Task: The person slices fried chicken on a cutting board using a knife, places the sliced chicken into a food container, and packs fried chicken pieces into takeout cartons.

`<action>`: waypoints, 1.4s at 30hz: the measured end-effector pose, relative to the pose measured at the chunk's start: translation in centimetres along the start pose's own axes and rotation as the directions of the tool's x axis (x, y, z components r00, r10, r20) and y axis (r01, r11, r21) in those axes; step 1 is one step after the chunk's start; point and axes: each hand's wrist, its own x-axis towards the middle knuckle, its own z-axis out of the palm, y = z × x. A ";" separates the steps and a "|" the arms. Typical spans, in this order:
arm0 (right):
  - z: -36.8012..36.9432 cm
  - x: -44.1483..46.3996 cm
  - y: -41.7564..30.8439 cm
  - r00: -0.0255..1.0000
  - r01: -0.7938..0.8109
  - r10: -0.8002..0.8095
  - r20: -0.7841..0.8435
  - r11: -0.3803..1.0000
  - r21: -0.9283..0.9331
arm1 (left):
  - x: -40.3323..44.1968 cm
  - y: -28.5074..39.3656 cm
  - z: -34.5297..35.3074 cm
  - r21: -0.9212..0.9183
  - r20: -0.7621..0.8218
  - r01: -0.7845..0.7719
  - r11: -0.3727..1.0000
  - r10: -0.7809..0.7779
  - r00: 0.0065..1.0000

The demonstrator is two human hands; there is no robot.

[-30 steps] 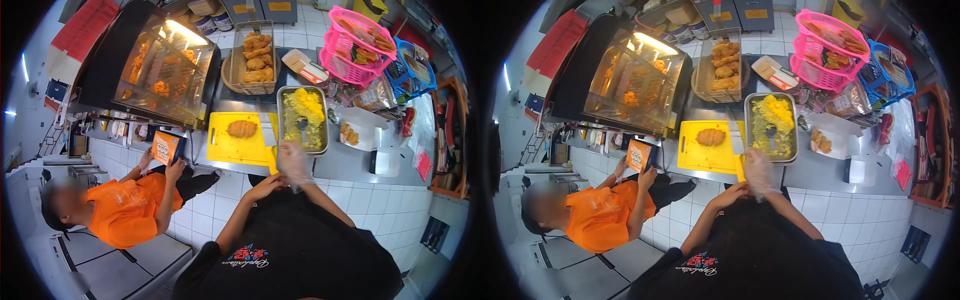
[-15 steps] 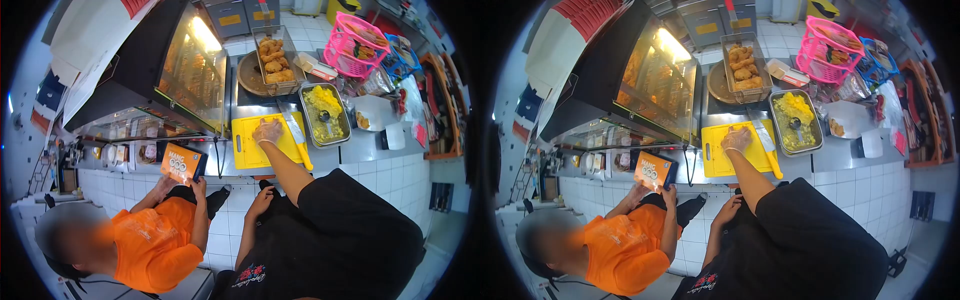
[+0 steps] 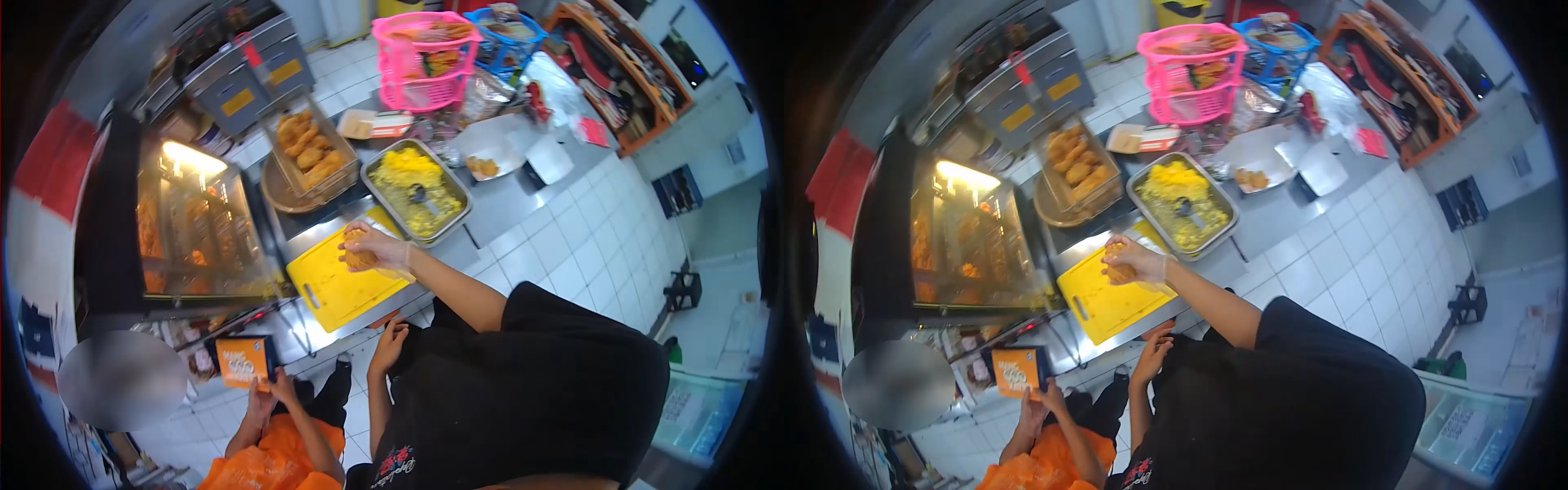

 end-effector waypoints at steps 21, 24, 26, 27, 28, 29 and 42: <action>-39.6 -28.7 -31.9 0.919 -0.292 -0.331 -0.216 -0.199 -0.936 | 45.2 18.4 43.6 -0.336 -0.129 0.015 0.942 -0.061 0.990; -40.2 -30.6 -33.7 0.957 0.003 -0.196 -0.214 0.744 -0.668 | 44.9 18.5 42.4 -0.373 -0.229 -0.026 0.928 -0.065 0.971; -41.7 -31.0 -33.5 0.958 0.077 -0.186 -0.220 0.901 -0.427 | 43.8 20.2 41.8 -0.391 -0.307 -0.054 0.919 -0.075 0.949; -46.2 -30.0 -31.1 0.913 0.070 -0.309 -0.265 0.761 -0.646 | 42.9 21.9 41.8 -0.309 -0.356 -0.045 0.950 -0.072 0.932; -50.7 -29.0 -28.6 0.852 -0.003 -0.425 -0.305 0.579 -0.816 | 43.1 21.3 42.1 -0.299 -0.357 -0.032 0.954 -0.081 0.931; -53.7 -27.8 -26.9 0.789 -0.081 -0.547 -0.280 0.359 -0.930 | 43.7 19.8 42.2 -0.288 -0.363 -0.021 0.957 -0.088 0.928; -45.6 -27.8 -30.1 0.895 -0.207 -0.418 -0.153 -0.085 -0.975 | 43.2 14.3 41.6 -0.041 -0.275 -0.300 0.953 0.278 0.920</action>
